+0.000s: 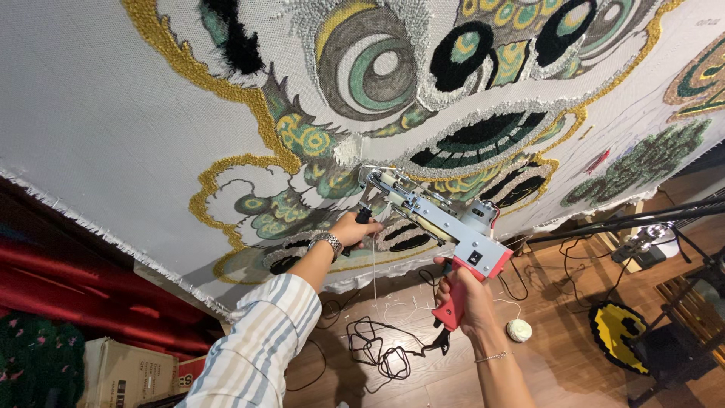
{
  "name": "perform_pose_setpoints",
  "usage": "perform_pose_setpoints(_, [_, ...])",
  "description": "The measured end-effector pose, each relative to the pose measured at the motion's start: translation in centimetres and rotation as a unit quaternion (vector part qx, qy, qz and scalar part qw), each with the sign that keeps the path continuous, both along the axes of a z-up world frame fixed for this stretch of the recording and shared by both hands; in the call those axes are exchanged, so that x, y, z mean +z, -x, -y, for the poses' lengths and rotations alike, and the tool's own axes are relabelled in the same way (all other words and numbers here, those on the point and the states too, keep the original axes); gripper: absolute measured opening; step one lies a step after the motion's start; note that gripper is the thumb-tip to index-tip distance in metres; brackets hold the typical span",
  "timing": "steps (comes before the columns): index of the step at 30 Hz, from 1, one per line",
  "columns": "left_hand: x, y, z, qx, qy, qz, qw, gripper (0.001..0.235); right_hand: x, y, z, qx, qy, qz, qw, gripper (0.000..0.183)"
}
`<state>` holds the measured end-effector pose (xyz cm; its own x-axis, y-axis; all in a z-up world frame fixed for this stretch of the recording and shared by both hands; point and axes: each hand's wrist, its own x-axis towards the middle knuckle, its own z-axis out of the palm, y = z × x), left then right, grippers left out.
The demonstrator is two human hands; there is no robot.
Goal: The person uses a handheld electric tufting gun to apply white yarn to a large canvas featuring a stylized dragon design. They guide the tool along the contours of the artwork, filling in specific sections with dense loops of yarn. The process involves steady hand movements to maintain consistent coverage and alignment with the pre-drawn pattern.
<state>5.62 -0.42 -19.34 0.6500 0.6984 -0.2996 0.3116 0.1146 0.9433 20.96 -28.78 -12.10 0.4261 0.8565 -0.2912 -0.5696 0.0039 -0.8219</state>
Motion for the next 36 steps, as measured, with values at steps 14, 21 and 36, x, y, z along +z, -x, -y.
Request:
perform_pose_setpoints(14, [0.9, 1.5, -4.9, -0.026, -0.016, -0.039, 0.999, 0.033, 1.7, 4.3, -3.5, -0.029, 0.028, 0.058, 0.997, 0.035])
perform_pose_setpoints(21, [2.8, 2.8, -6.9, -0.032, -0.031, -0.081, 0.996, 0.031, 1.7, 6.2, -5.3, -0.058, 0.016, 0.075, 0.995, 0.029])
perform_pose_setpoints(36, [4.6, 2.8, -6.3, -0.040, -0.075, -0.151, 0.985, 0.031, 0.5, 5.6, -5.4, -0.055, 0.007, 0.052, 0.997, 0.030])
